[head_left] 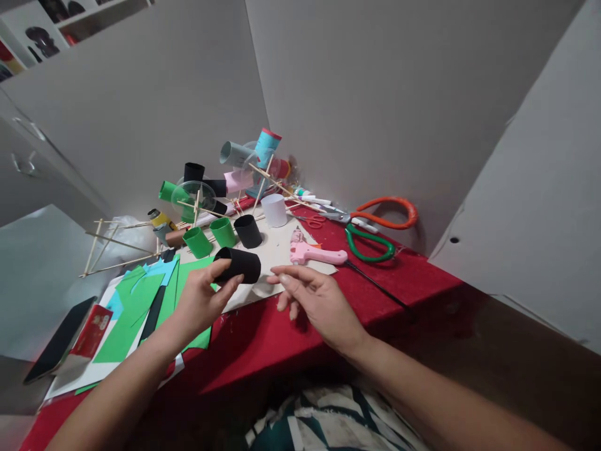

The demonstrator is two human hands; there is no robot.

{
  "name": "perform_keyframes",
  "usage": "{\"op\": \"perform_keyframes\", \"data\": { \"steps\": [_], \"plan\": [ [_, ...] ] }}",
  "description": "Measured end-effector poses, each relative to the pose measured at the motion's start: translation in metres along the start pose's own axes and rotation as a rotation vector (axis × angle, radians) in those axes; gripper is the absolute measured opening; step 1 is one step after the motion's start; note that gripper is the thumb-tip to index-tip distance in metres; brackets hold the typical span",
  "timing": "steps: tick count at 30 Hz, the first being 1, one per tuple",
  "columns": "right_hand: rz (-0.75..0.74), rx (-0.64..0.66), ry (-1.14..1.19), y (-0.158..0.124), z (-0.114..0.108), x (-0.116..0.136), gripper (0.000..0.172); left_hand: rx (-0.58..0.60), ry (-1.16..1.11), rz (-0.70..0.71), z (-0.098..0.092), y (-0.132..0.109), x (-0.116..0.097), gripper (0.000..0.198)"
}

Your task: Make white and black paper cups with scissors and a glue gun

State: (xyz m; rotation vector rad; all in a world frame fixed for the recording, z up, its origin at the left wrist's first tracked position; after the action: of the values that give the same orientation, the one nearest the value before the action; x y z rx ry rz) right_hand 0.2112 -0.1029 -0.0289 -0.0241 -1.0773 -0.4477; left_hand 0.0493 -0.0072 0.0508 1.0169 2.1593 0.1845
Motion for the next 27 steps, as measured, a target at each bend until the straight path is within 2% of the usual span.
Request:
{"op": "perform_keyframes", "data": {
  "steps": [3,5,9,14,16,18,22,24,27],
  "plan": [
    [-0.060,-0.021,-0.054,-0.003,-0.004,0.002,0.034,0.115,0.126,0.042,0.009,0.014,0.016,0.006],
    [-0.065,-0.015,-0.094,-0.005,-0.007,0.004,0.034,0.136,0.203,0.069,0.014,0.020,0.027,0.009],
    [-0.061,-0.031,-0.138,-0.007,-0.017,0.006,0.034,-0.003,0.260,0.162,0.010,0.020,0.039,0.028],
    [-0.086,-0.064,-0.140,-0.003,-0.027,0.009,0.031,-0.193,0.303,0.295,-0.012,0.007,0.038,0.029],
    [-0.124,-0.094,-0.151,-0.002,-0.030,0.011,0.028,-0.228,0.262,0.286,-0.016,0.004,0.039,0.043],
    [-0.172,-0.137,-0.169,-0.001,-0.031,0.013,0.025,-0.175,0.150,0.224,-0.012,0.003,0.044,0.065],
    [-0.228,-0.179,-0.200,0.000,-0.032,0.013,0.021,0.064,-0.151,0.018,0.011,0.007,0.060,0.104],
    [-0.237,-0.164,-0.223,0.000,-0.032,0.012,0.020,0.151,-0.261,-0.063,0.024,0.010,0.065,0.116],
    [-0.251,-0.142,-0.280,-0.001,-0.034,0.011,0.017,0.219,-0.347,-0.135,0.038,0.016,0.066,0.125]
  ]
}}
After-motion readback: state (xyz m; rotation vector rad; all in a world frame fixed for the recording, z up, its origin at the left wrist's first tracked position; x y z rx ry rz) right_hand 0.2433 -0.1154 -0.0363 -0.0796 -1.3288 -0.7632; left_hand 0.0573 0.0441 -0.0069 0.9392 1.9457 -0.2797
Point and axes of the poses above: each hand's wrist, its own y-axis towards the middle knuckle, its own z-axis out of the palm, x = y × z, the point moved 1 cm from there along y, towards the middle knuckle, and after that the axes turned 7 degrees about y, right-handed, at the moved point
